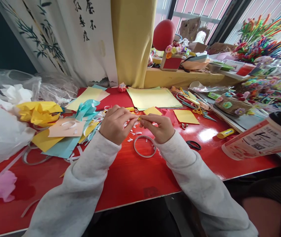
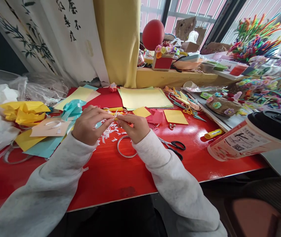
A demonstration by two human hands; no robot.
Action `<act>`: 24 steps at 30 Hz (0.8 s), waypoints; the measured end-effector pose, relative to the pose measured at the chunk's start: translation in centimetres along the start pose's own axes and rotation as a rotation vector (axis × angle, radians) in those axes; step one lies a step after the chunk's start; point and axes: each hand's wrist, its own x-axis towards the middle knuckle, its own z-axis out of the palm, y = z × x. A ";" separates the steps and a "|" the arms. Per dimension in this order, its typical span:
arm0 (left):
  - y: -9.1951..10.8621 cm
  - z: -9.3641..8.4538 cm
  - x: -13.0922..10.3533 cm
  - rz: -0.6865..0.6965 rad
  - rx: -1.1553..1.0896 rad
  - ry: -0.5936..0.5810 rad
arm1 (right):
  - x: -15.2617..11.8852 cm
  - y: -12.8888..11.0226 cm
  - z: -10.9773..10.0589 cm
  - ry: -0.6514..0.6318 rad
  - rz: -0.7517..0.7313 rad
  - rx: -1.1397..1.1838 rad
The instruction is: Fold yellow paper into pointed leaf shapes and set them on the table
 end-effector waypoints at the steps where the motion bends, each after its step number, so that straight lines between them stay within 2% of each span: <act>1: 0.0 0.0 0.0 -0.004 -0.005 -0.002 | 0.0 0.0 0.0 -0.002 0.000 -0.012; 8: 0.1 -0.2 0.1 -0.052 -0.033 -0.036 | -0.1 0.1 -0.1 -0.014 -0.008 -0.027; 15: 0.4 -0.2 0.2 -0.039 -0.013 -0.008 | -0.1 0.1 0.0 -0.026 -0.007 0.011; 18: -0.5 -0.2 0.2 -0.084 0.049 0.051 | 0.0 0.2 0.1 -0.006 0.020 0.030; 21: -2.3 0.0 -0.2 -0.181 0.202 0.124 | 0.1 0.7 0.3 0.033 0.069 0.074; 24: -3.7 0.9 -1.1 -0.191 0.365 0.092 | 0.2 1.1 0.4 0.091 0.095 0.107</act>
